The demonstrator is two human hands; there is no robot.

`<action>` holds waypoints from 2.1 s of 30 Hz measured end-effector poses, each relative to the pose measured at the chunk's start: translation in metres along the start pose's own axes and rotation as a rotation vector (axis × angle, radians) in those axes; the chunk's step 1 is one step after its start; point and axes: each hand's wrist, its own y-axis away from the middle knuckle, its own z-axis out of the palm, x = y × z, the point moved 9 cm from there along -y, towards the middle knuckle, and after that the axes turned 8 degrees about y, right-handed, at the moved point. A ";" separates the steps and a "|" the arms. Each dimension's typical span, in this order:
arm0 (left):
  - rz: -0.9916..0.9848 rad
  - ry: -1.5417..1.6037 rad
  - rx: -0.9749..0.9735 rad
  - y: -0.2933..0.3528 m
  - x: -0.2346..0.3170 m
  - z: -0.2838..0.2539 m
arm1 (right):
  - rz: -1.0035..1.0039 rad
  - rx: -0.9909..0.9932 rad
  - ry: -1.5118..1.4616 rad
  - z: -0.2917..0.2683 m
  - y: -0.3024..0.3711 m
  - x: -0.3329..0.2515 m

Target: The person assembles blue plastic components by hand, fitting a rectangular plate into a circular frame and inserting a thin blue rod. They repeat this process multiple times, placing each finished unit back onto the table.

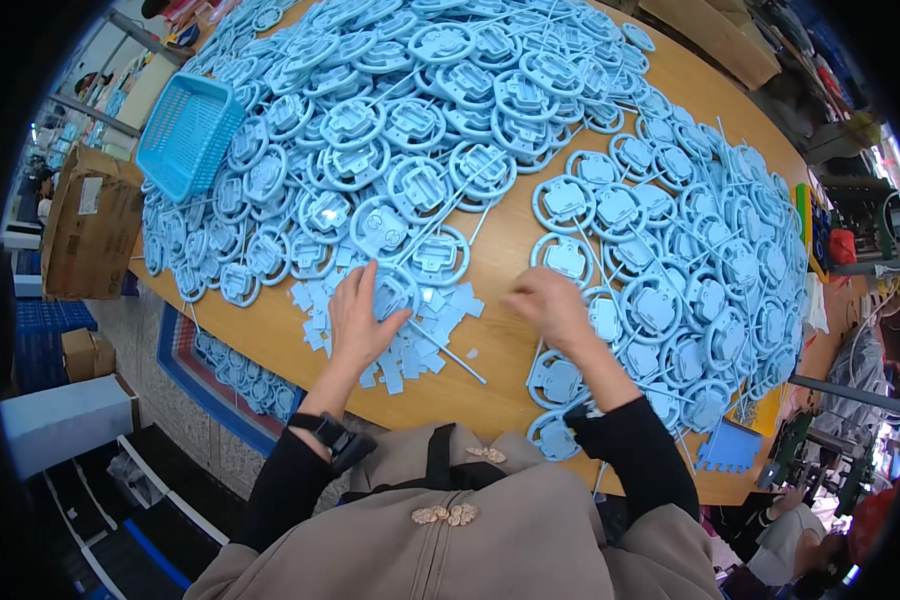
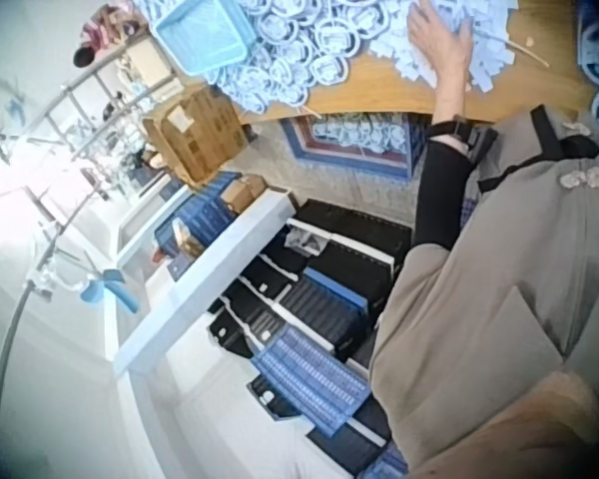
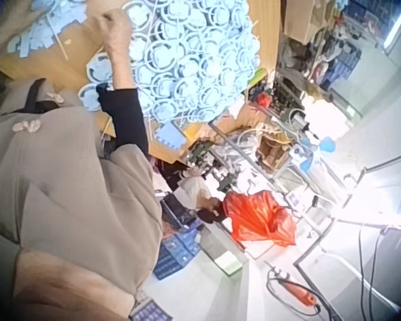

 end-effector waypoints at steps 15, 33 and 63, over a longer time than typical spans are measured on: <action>-0.500 1.133 0.150 0.026 -0.101 -0.059 | 0.083 -0.146 0.155 0.094 0.001 -0.004; -0.478 1.680 0.054 0.029 0.004 0.008 | -0.083 0.091 -0.325 0.041 -0.013 -0.125; -0.402 1.237 -0.269 0.005 0.045 0.065 | 0.449 0.035 -0.845 0.062 0.022 -0.013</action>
